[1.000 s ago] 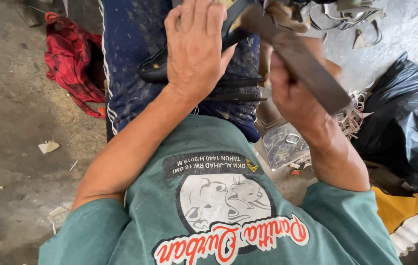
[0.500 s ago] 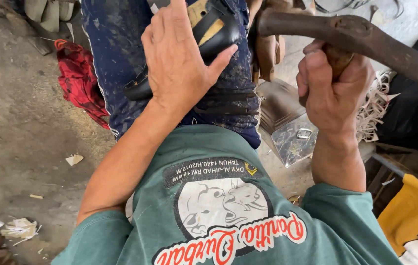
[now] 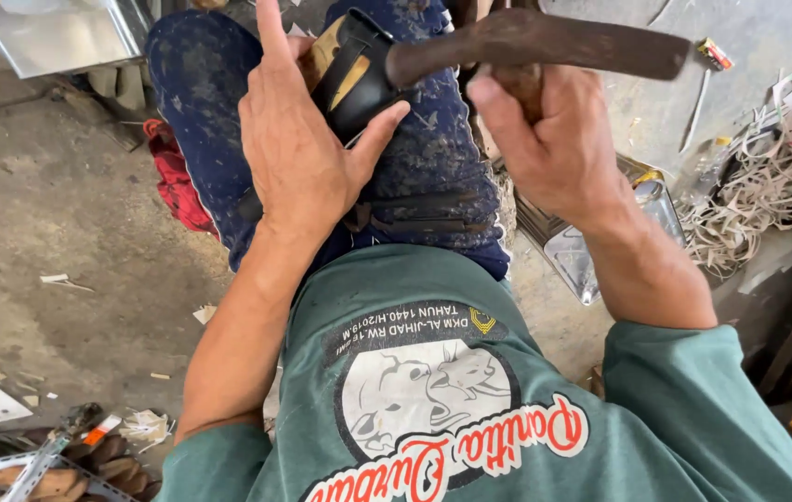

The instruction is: The person is repairing a black shoe by using a hammer to tap a metal tool against the sole. They repeatedly adjust the shoe's position on their lap and use the hammer to secure the sole to the shoe.

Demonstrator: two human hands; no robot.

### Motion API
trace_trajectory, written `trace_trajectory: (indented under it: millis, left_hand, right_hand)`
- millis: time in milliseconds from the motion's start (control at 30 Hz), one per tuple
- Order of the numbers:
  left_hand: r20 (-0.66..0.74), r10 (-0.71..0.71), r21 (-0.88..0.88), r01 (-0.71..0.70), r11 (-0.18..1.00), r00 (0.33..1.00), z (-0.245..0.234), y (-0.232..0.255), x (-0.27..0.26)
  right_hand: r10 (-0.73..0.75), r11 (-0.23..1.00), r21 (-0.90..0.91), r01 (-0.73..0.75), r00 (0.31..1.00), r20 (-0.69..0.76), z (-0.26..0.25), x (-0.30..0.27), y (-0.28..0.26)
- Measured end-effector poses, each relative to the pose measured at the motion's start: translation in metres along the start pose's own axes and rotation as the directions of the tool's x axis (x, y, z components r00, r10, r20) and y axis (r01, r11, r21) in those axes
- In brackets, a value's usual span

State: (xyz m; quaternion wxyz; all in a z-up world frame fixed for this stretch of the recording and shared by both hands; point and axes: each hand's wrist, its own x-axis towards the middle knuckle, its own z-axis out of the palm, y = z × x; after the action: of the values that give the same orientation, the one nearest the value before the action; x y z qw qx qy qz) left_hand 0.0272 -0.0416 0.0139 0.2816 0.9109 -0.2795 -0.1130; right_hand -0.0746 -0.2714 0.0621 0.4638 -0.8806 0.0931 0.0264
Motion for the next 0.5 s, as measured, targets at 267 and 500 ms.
trace_trajectory:
  millis: [267,500]
  left_hand:
    - [0.059,-0.038,-0.09,0.043,0.995,0.998,-0.016,0.007,0.013]
    - [0.256,-0.151,-0.429,0.253,0.867,0.955,-0.017,-0.009,0.001]
  right_hand:
    - [0.179,0.835,0.529,-0.148,0.984,-0.008,0.012,0.007,0.006]
    - [0.186,0.867,0.48,-0.129,0.98,-0.072,0.018,0.004,0.007]
